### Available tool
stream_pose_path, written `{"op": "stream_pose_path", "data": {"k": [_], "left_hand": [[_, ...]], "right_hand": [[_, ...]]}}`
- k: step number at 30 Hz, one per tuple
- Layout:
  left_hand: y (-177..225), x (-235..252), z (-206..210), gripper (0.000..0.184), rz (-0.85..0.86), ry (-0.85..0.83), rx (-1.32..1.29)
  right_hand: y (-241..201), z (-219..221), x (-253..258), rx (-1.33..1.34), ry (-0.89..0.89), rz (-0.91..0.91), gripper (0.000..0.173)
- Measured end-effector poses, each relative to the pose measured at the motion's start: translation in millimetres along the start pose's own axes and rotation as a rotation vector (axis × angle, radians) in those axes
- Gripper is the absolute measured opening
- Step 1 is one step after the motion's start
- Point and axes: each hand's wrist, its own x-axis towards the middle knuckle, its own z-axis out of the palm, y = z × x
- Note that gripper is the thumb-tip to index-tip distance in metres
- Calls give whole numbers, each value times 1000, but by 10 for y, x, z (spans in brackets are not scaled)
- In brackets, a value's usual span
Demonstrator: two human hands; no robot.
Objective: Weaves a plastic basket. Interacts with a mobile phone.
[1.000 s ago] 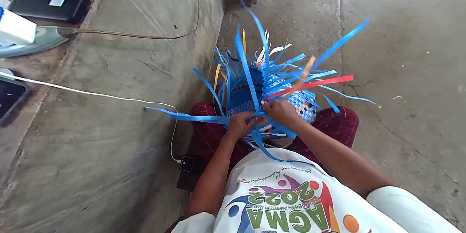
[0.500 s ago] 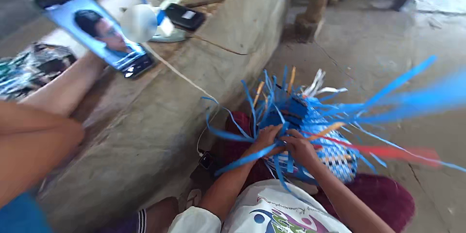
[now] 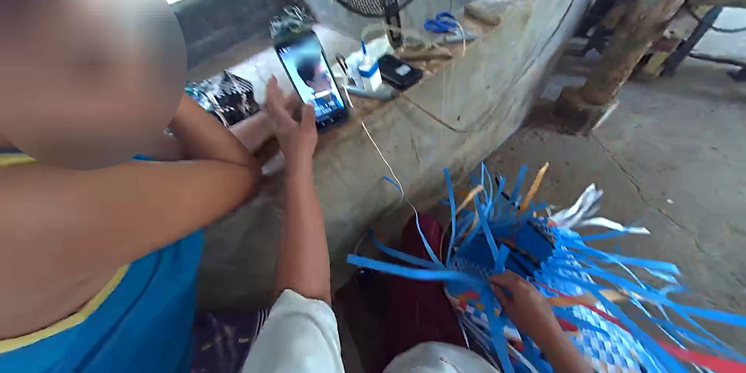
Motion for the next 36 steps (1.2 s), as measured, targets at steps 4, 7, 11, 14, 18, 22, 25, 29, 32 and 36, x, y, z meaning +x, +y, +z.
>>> {"op": "stream_pose_path", "data": {"k": [4, 7, 11, 14, 18, 22, 25, 29, 32, 36], "left_hand": [[321, 140, 68, 86, -380, -128, -248], [-158, 163, 163, 79, -300, -162, -383], [-147, 260, 245, 52, -338, -108, -471], [-115, 200, 220, 47, -370, -90, -469], [-103, 74, 202, 56, -260, 22, -353], [135, -635, 199, 52, 200, 16, -178], [531, -1781, 393, 40, 308, -403, -414], [585, -3032, 860, 33, 250, -938, -617], [315, -3525, 1244, 35, 213, -939, -444], [193, -3557, 1390, 43, 45, -1145, -270]], "right_hand": [[34, -12, -30, 50, 22, -88, 25], [82, 0, 7, 53, -6, -89, 27], [88, 33, 10, 52, 0, -68, 28], [66, 70, -17, 73, 49, -82, 27], [68, 55, -21, 73, 35, -71, 27], [82, 58, 11, 62, 15, -44, 29], [80, 60, 35, 61, 6, -42, 29], [76, 63, 44, 68, 3, -74, 28], [50, 60, 23, 16, -18, -39, 31], [117, 69, -11, 59, 23, -43, 31]]}}
